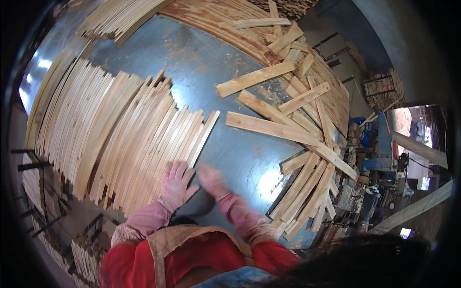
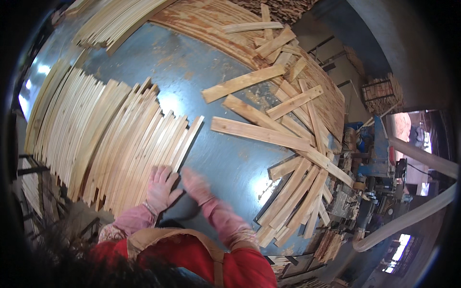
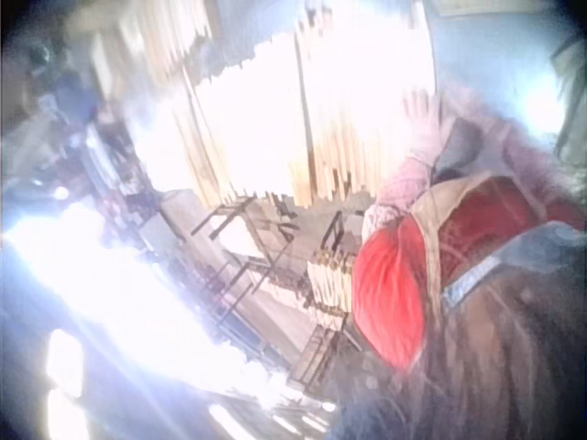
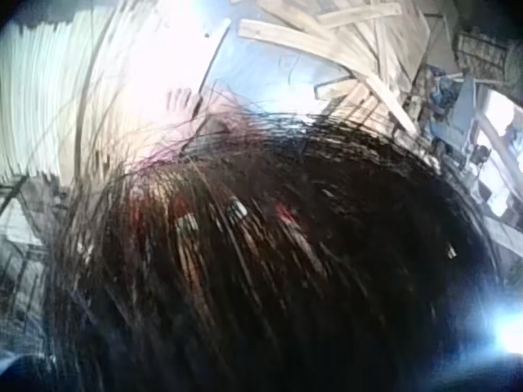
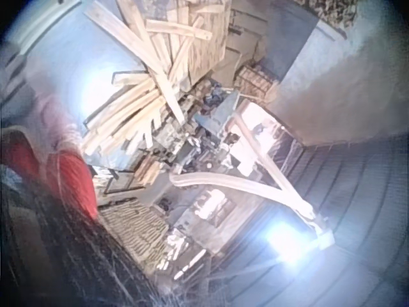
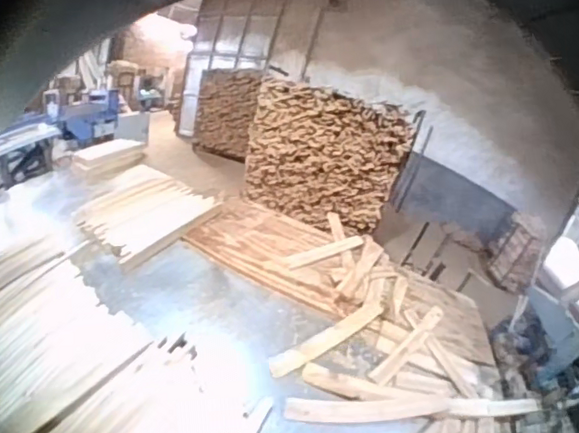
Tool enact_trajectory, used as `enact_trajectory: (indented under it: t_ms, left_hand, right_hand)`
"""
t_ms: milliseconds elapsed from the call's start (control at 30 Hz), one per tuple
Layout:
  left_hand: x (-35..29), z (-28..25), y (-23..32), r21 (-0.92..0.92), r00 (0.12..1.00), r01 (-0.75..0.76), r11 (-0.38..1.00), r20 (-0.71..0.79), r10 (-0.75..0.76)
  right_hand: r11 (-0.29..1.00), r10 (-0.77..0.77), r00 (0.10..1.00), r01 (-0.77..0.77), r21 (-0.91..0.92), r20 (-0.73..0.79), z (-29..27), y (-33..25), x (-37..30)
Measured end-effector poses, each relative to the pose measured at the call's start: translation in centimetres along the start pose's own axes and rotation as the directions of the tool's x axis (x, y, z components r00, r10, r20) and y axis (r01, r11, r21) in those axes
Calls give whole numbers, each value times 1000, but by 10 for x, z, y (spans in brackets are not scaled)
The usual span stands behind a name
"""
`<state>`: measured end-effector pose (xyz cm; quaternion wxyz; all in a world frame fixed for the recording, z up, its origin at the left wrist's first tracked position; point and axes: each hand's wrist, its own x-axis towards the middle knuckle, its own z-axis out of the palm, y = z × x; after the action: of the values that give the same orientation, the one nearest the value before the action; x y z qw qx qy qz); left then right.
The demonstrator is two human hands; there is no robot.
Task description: The person picks up thin wooden planks from a pile on a metal table and arranges them into a neat stack. They repeatedly gather the planks, align them, and place them onto the growing stack while wearing pink gloves.
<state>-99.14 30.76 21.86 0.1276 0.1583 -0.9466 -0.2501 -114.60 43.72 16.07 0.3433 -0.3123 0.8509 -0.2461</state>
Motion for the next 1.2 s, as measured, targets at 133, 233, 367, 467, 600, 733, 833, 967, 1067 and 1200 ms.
enact_trajectory:
  t_ms: [133, 233, 367, 467, 600, 733, 833, 967, 1067, 1200]
  left_hand:
    - [7, 4, 5, 105, 998, 20, 994, 62, -27]
    - [16, 0, 8, 143, 998, -25, 989, 57, 17]
    - [14, 9, 1, 59, 1000, 4, 998, 27, -6]
    - [16, 10, -1, 73, 997, -10, 997, 72, 5]
    - [10, 19, -3, 98, 998, 20, 995, 54, -25]
    - [6, 16, -2, 115, 998, 18, 993, 50, -24]
    - [1, 15, -1, 165, 999, 3, 986, 40, -9]
    - [-3, 16, 3, 138, 998, 34, 990, 43, -41]
    - [-8, 25, -2, 142, 1000, -3, 990, -9, 5]
    - [-15, 32, -9, 166, 1000, 12, 986, 23, -16]
  right_hand:
    - [999, -8, 916, -8, -38, -402, -158, 1, 158]
    - [957, -128, 828, -41, -288, -545, -227, -11, 254]
    - [802, -107, 933, -123, -584, -344, -263, -55, 332]
    - [547, -293, 940, 16, -837, -173, -263, -22, 369]
    - [540, -288, 955, 219, -812, 65, -298, -20, 343]
    - [361, -288, 939, 290, -887, 189, -293, -8, 280]
    - [313, -145, 943, 330, -891, 298, -267, -11, 230]
    - [441, 74, 949, 243, -864, 305, -253, -2, 162]
    - [427, 48, 960, 231, -874, 277, -266, 3, 108]
    - [563, -213, 970, 217, -798, 113, -280, -65, 34]
